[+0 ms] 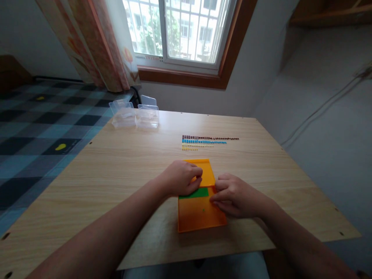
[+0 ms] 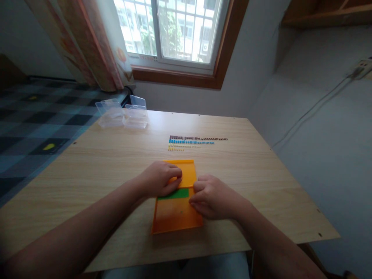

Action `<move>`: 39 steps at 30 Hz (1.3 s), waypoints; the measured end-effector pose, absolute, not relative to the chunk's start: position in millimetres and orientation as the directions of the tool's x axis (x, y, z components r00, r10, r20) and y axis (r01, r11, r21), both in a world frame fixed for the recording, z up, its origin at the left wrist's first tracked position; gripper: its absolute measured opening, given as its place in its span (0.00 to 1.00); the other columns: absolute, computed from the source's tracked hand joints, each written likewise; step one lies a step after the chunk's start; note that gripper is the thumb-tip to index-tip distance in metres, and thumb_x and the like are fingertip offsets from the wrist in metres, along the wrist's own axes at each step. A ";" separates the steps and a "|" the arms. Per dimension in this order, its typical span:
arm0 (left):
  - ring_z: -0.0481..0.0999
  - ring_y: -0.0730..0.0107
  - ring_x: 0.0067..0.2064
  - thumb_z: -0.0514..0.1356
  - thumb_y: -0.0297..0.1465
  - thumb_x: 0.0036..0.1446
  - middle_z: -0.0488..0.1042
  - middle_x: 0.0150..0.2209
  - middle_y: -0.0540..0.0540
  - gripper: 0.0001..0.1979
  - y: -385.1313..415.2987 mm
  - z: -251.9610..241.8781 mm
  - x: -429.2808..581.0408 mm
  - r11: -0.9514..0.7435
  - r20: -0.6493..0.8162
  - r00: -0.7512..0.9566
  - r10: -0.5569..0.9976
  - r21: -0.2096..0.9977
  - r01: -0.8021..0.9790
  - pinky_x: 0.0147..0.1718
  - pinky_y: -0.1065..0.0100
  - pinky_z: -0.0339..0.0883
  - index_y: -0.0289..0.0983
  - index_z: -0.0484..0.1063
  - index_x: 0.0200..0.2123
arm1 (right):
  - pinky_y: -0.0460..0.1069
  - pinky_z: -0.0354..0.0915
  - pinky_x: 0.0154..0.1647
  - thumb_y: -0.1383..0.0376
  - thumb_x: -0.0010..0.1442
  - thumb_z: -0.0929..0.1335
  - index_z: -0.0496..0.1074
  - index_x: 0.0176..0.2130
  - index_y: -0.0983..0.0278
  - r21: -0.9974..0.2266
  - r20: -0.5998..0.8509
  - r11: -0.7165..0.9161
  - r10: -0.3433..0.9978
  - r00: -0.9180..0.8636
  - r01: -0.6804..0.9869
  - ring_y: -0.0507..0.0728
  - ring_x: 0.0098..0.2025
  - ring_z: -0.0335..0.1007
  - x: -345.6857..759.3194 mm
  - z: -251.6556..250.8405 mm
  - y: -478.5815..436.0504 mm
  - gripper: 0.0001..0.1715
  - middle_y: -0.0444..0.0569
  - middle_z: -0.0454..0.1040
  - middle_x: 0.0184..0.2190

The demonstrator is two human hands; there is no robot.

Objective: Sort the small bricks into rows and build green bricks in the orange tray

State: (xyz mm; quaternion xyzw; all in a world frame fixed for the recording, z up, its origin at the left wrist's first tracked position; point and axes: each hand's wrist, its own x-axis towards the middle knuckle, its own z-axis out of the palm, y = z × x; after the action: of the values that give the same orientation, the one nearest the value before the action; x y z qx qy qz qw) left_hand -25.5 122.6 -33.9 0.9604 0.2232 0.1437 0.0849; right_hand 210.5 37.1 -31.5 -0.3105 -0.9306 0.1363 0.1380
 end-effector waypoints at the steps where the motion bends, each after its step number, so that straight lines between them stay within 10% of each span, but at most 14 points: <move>1: 0.72 0.69 0.26 0.56 0.31 0.59 0.76 0.27 0.48 0.09 121.2 -33.9 -24.8 -0.888 0.225 0.865 0.448 0.228 0.400 0.25 0.67 0.56 0.38 0.72 0.28 | 0.52 0.59 0.38 0.69 0.64 0.66 0.80 0.38 0.61 -0.337 0.169 0.770 0.616 -0.770 0.542 0.55 0.34 0.65 210.7 -32.0 37.2 0.12 0.47 0.72 0.30; 15: 0.73 0.67 0.26 0.57 0.30 0.58 0.77 0.27 0.47 0.09 119.0 -34.3 -22.9 -0.903 0.194 0.889 0.414 0.212 0.374 0.24 0.67 0.55 0.38 0.74 0.27 | 0.54 0.52 0.35 0.67 0.65 0.65 0.73 0.30 0.61 -0.082 0.144 0.783 0.622 -0.770 0.617 0.56 0.32 0.60 206.2 -27.0 30.6 0.12 0.47 0.73 0.28; 39: 0.73 0.67 0.26 0.57 0.30 0.56 0.78 0.26 0.47 0.09 118.2 -31.1 -23.1 -0.908 0.172 0.901 0.397 0.216 0.359 0.24 0.68 0.57 0.38 0.74 0.26 | 0.51 0.51 0.33 0.66 0.68 0.64 0.78 0.38 0.61 -0.130 0.198 0.697 0.715 -0.671 0.705 0.53 0.30 0.61 209.3 -37.6 34.9 0.13 0.46 0.72 0.29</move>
State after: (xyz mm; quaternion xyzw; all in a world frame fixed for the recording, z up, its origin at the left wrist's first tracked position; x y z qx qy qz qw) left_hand -23.1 118.2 -31.1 0.9709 0.1947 0.1067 0.0897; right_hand 209.3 34.9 -37.6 -0.3885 -0.9137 0.0210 0.1175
